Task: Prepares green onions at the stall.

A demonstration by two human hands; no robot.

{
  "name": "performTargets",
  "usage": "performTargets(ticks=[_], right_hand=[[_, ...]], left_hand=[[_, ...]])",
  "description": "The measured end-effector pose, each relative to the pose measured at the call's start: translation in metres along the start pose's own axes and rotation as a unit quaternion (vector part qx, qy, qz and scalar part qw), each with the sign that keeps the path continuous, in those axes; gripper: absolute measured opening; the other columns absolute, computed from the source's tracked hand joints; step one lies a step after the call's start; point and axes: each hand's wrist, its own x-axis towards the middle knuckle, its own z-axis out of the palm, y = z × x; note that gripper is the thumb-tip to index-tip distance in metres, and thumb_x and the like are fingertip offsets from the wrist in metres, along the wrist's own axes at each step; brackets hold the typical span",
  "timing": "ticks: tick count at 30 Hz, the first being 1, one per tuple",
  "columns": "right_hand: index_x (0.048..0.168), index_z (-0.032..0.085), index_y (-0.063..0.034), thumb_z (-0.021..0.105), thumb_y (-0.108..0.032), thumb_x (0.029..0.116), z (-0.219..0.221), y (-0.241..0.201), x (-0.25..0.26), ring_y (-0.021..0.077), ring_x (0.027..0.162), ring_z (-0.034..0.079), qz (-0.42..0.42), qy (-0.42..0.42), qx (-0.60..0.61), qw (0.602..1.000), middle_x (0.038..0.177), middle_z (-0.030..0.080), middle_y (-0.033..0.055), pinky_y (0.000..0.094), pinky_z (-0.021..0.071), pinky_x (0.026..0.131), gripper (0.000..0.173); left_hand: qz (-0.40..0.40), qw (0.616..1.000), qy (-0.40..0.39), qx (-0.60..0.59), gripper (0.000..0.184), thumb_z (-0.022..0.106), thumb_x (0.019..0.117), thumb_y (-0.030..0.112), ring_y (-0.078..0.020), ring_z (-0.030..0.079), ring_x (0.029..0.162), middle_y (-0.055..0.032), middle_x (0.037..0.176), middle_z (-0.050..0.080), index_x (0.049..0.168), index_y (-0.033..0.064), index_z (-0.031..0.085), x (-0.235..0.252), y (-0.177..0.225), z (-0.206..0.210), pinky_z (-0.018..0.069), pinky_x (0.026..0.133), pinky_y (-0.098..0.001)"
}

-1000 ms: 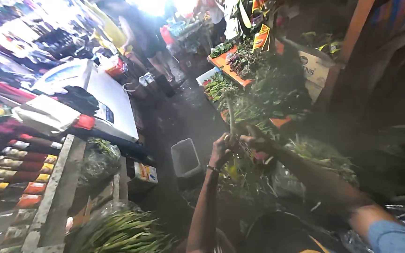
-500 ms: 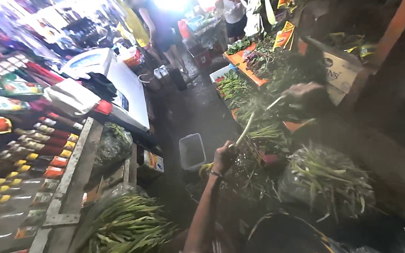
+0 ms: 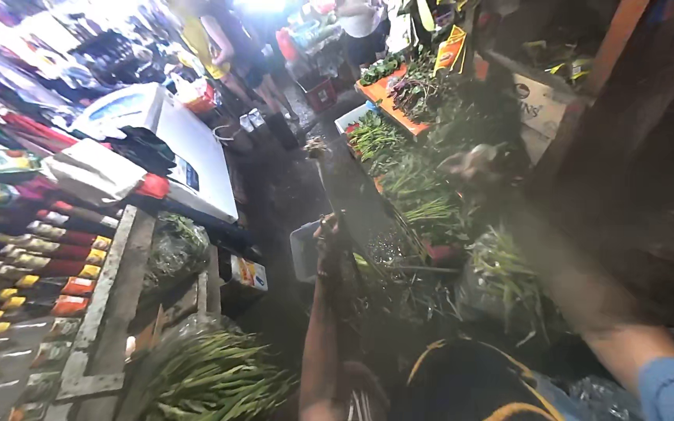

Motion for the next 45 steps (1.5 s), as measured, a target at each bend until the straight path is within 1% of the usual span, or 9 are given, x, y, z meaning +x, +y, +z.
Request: performTargets(ticks=[3,8,11,17,24,32,37,41,45], right_hand=[[0.119,0.063,0.0008,0.057,-0.014,0.0994,0.053,0.014,-0.015,0.0057,0.072,0.057,0.022,-0.065,0.011,0.998,0.094,0.067,0.0061,0.0241,0.0501,0.063,0.026],[0.117,0.071,0.001,0.065,-0.014,0.0975,0.119,0.026,0.003,0.016,0.088,0.07,-0.054,-0.155,-0.07,0.984,0.1,0.074,0.0129,0.0371,0.0574,0.086,0.025],[0.119,0.069,0.0023,0.07,-0.023,0.0945,0.142,0.039,0.004,0.0195,0.093,0.071,-0.186,-0.144,-0.105,0.966,0.103,0.074,0.015,0.0394,0.057,0.091,0.035],[0.124,0.07,0.0013,0.062,-0.02,0.0991,0.156,0.021,-0.021,0.0302,0.113,0.069,-0.182,-0.088,-0.204,0.958,0.119,0.072,0.0191,0.047,0.0528,0.102,0.034],[0.112,0.073,0.0034,0.059,-0.016,0.099,0.15,0.019,-0.023,0.033,0.106,0.07,-0.122,-0.113,-0.21,0.963,0.109,0.073,0.0204,0.0509,0.0531,0.097,0.027],[0.12,0.066,0.009,0.054,-0.007,0.1005,0.122,0.003,-0.022,0.0471,0.112,0.065,-0.084,-0.292,-0.332,0.893,0.116,0.068,0.0305,0.0638,0.0459,0.099,0.028],[0.124,0.067,0.0013,0.059,-0.02,0.0995,0.124,0.011,-0.027,0.0426,0.107,0.068,-0.105,-0.223,-0.378,0.892,0.114,0.071,0.0245,0.0627,0.0498,0.09,0.033],[0.117,0.071,0.0026,0.059,-0.016,0.0994,0.118,0.009,-0.027,0.0432,0.104,0.068,-0.12,-0.186,-0.41,0.885,0.111,0.071,0.0243,0.0599,0.051,0.088,0.028],[0.113,0.072,-0.0005,0.063,0.004,0.0932,0.085,-0.015,0.002,0.0421,0.113,0.065,-0.223,-0.175,-0.546,0.788,0.115,0.07,0.021,0.0574,0.0531,0.091,0.023]], left_hand=[[0.002,0.998,0.009,-0.055,0.02,0.056,0.102,0.008,-0.0031,0.058,0.059,-0.0007,0.085,0.07,0.118,0.004,0.067,0.005,0.001,0.014,0.0501,0.052,-0.0193],[-0.008,0.998,0.009,-0.066,0.017,0.056,0.0999,0.005,-0.0035,0.051,0.052,0.0004,0.073,0.063,0.114,0.0019,0.065,0.001,0.009,0.04,0.0455,0.048,-0.0197],[-0.007,0.999,0.002,-0.043,0.015,0.058,0.0995,0.007,-0.0034,0.05,0.052,0.0015,0.071,0.061,0.113,0.0011,0.063,-0.002,0.004,0.047,0.0456,0.048,-0.02],[0.018,0.999,-0.023,-0.041,0.017,0.059,0.0959,0.002,-0.0014,0.054,0.056,0.001,0.079,0.068,0.112,-0.0018,0.064,-0.007,0.004,0.049,0.0457,0.049,-0.0183],[0.017,0.998,-0.052,0.008,0.014,0.062,0.0936,0.002,0.0005,0.057,0.06,0.0013,0.084,0.07,0.107,-0.0007,0.067,-0.006,-0.001,0.041,0.0466,0.05,-0.0167],[-0.036,0.989,-0.132,0.049,0.019,0.054,0.0903,-0.002,0.0031,0.058,0.063,0.0062,0.081,0.068,0.105,-0.0004,0.066,-0.014,0.006,0.051,0.048,0.054,-0.0159],[-0.033,0.976,-0.2,0.075,0.03,0.057,0.0892,0.003,0.0021,0.061,0.073,0.0047,0.089,0.066,0.118,-0.0045,0.06,-0.008,0.0,0.051,0.053,0.066,-0.0181],[-0.022,0.979,-0.194,0.055,0.021,0.06,0.0906,0.005,-0.0008,0.063,0.069,0.005,0.083,0.069,0.111,-0.0013,0.062,-0.007,-0.008,0.045,0.0548,0.064,-0.0205],[-0.022,0.97,-0.225,0.094,0.011,0.064,0.0905,0.004,0.0011,0.058,0.063,0.0057,0.078,0.066,0.1,-0.0002,0.067,-0.011,-0.019,0.029,0.0502,0.058,-0.0181]])
